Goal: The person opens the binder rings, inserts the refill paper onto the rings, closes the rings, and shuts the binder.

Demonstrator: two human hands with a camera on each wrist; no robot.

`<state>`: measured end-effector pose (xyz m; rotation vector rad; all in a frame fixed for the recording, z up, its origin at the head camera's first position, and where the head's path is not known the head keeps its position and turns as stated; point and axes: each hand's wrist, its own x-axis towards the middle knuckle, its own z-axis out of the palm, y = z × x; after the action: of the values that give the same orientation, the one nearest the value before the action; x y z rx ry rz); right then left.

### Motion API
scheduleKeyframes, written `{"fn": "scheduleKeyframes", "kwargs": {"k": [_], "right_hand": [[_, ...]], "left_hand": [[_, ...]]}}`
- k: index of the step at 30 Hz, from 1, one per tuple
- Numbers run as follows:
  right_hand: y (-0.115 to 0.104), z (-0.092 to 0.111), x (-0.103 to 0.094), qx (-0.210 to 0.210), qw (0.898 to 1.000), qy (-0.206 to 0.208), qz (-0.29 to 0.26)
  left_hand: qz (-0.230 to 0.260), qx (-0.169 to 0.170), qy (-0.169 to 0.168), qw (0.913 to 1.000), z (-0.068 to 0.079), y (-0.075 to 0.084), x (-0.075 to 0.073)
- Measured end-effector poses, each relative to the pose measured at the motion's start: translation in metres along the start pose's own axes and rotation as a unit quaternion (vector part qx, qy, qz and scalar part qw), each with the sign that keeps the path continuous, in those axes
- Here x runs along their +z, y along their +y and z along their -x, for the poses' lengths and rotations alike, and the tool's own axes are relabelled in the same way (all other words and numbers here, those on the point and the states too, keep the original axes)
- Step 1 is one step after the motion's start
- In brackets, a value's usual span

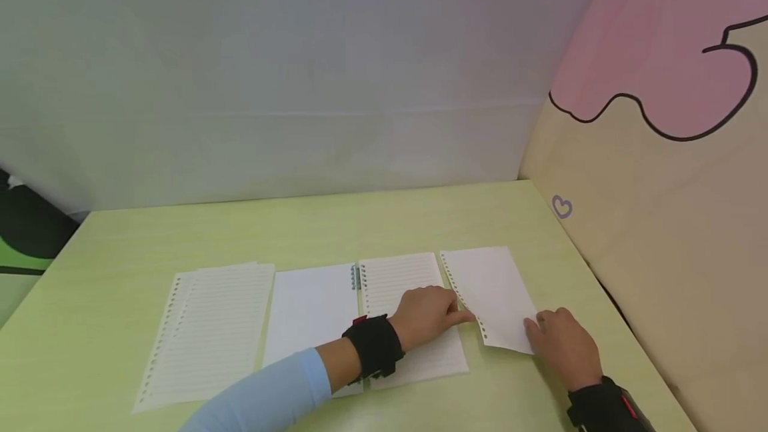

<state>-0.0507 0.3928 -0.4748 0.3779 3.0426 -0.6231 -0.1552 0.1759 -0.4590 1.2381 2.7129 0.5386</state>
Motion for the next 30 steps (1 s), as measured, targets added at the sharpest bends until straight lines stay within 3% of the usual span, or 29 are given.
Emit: {"fn": "scheduleKeyframes", "kwargs": {"k": [6,11,20,25,28,30], "right_hand": [[0.001,0.002,0.002,0.008,1.0,-0.003,-0.007],[-0.002,0.003,0.003,0.01,1.0,0.0,-0.008],[-0.008,0.004,0.005,0.004,1.0,0.001,-0.019],[-0.011,0.001,-0.001,0.058,0.994,-0.035,-0.088],[-0.016,-0.001,-0.003,0.093,0.982,-0.045,-0.156],[-0.019,-0.002,-0.003,0.106,0.969,-0.042,-0.218]], "left_hand": [[0.11,0.011,-0.022,0.9936,0.004,0.002,-0.007],[0.179,-0.01,-0.025,0.9835,0.003,0.002,-0.005],[0.237,-0.018,0.009,0.9712,0.008,0.004,-0.005],[0.239,0.027,0.013,0.9705,0.02,0.008,-0.021],[0.224,0.053,0.017,0.973,0.029,0.009,-0.034],[0.219,0.06,0.02,0.9738,0.035,0.008,-0.041]]}}
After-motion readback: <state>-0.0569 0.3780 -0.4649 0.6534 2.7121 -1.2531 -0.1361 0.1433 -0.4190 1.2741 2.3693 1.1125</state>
